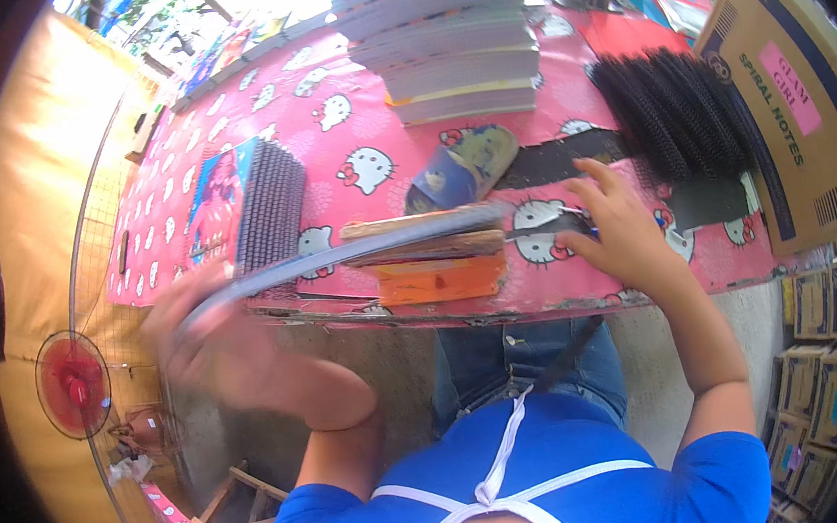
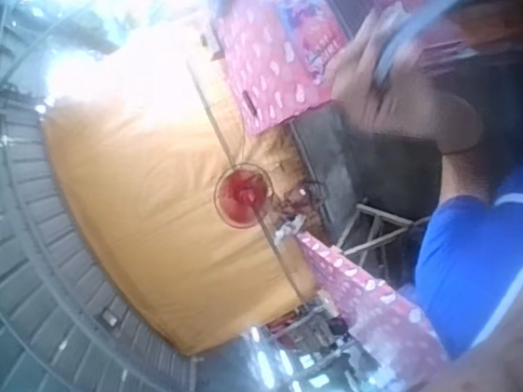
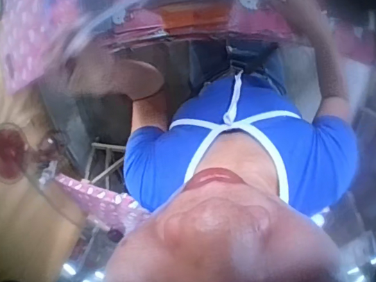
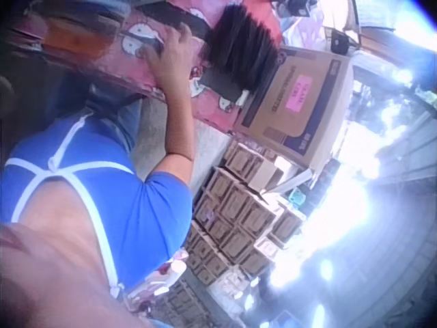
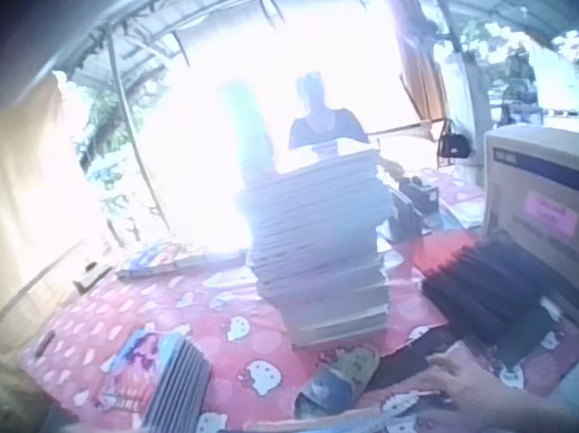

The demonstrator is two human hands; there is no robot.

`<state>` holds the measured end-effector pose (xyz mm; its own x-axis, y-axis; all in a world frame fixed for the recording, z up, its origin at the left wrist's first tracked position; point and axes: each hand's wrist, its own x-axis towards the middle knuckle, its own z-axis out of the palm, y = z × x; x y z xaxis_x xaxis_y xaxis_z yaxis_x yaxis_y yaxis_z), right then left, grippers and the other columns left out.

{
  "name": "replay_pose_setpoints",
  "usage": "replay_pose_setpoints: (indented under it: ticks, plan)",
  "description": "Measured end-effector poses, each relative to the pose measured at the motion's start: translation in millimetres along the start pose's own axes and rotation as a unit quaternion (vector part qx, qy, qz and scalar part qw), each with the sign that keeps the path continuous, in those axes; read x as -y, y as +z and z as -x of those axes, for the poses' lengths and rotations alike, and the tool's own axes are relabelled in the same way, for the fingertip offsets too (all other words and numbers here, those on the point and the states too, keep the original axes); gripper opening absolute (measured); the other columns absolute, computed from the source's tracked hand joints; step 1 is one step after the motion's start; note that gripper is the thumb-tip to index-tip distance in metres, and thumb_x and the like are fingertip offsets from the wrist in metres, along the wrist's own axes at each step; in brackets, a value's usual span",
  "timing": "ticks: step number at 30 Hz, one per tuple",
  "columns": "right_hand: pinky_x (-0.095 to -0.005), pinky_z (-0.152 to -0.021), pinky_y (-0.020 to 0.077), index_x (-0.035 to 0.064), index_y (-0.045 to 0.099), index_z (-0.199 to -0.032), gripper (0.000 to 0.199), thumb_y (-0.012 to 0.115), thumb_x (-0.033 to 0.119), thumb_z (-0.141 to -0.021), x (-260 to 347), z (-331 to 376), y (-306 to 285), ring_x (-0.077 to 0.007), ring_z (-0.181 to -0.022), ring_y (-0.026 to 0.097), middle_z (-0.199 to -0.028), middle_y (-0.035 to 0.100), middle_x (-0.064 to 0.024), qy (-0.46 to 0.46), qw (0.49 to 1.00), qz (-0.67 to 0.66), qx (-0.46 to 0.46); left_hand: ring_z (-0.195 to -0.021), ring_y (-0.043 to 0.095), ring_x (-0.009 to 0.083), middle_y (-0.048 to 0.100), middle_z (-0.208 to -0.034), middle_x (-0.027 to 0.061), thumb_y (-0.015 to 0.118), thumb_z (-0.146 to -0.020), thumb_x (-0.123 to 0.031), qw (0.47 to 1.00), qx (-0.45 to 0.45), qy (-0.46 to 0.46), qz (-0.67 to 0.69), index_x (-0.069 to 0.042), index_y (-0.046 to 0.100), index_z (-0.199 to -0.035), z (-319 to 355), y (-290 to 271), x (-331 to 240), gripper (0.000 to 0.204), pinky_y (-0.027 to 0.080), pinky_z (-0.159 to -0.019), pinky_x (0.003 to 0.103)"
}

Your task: The person inserts spiral-bound notebooks into plastic sleeves and stacks them on a table.

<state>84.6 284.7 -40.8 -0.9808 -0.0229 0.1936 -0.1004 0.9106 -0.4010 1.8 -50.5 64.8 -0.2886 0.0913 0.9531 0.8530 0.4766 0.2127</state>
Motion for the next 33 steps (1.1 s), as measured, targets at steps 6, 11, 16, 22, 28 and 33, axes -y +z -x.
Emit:
replay_pose_setpoints:
  ticks: [6, 11, 16, 22, 28, 33]
  plan:
    - [-0.0447, -0.096, 0.0401, 0.0001, 0.055, -0.121, 0.045, 0.067, 0.022, -0.083, -21, 56, 23, -0.0346, -0.109, 0.052, -0.119, 0.053, -0.0186, 0.056, 0.985, 0.127, -0.097, -0.075, 0.061, 0.0256, 0.065, -0.092, 0.0119, 0.066, -0.085, -0.01, 0.999, 0.016, 0.016, 0.042, -0.003, 0.065, -0.1, 29, 2, -50, 0.016, 0.051, -0.074, 0.036]
    - [-0.0367, -0.078, 0.0499, 0.0015, 0.062, -0.111, 0.033, 0.069, 0.011, -0.081, 34, 41, -14, -0.0276, -0.091, 0.061, -0.101, 0.061, -0.0159, 0.025, 0.974, -0.217, -0.058, -0.087, 0.066, 0.0234, 0.065, -0.103, 0.0161, 0.073, -0.067, 0.015, 0.949, 0.174, -0.226, 0.132, 0.003, 0.068, -0.087, 76, 56, -63, 0.023, 0.056, -0.079, 0.034]
    - [-0.0395, -0.08, 0.0495, 0.0012, 0.06, -0.111, 0.041, 0.075, 0.014, -0.075, 85, 22, -24, -0.0316, -0.096, 0.06, -0.106, 0.06, -0.0153, -0.162, 0.951, -0.24, -0.104, -0.087, 0.067, 0.0256, 0.068, -0.091, 0.0141, 0.071, -0.064, 0.016, 0.947, 0.137, -0.238, 0.164, 0.004, 0.069, -0.085, 88, 56, -62, 0.024, 0.054, -0.081, 0.034]
    - [-0.0409, -0.08, 0.0494, 0.0002, 0.059, -0.11, 0.043, 0.076, 0.016, -0.073, 85, 17, -8, -0.0323, -0.096, 0.059, -0.107, 0.06, -0.0159, -0.15, 0.943, -0.289, -0.06, -0.088, 0.067, 0.0262, 0.062, -0.1, 0.0201, 0.066, -0.07, 0.021, 0.952, 0.141, -0.2, 0.181, 0.008, 0.066, -0.09, 92, 55, -58, 0.024, 0.061, -0.077, 0.035]
    - [-0.0331, -0.073, 0.0517, -0.0017, 0.062, -0.106, 0.032, 0.071, 0.018, -0.083, 85, 12, -7, -0.0239, -0.086, 0.064, -0.099, 0.065, -0.0133, -0.074, 0.893, -0.439, 0.063, -0.088, 0.067, 0.0251, 0.065, -0.097, 0.0181, 0.066, -0.071, 0.02, 0.955, 0.13, -0.21, 0.165, 0.006, 0.067, -0.089, 93, 55, -59, 0.022, 0.059, -0.078, 0.037]
    - [-0.024, -0.07, 0.0516, -0.005, 0.064, -0.106, 0.029, 0.06, 0.021, -0.094, 79, -4, -2, -0.0114, -0.076, 0.065, -0.089, 0.068, -0.0093, 0.159, 0.542, -0.747, 0.35, -0.085, 0.066, 0.021, 0.068, -0.088, 0.0122, 0.07, -0.072, 0.013, 0.978, 0.093, -0.136, 0.129, 0.002, 0.067, -0.084, 85, 55, -51, 0.017, 0.054, -0.082, 0.038]
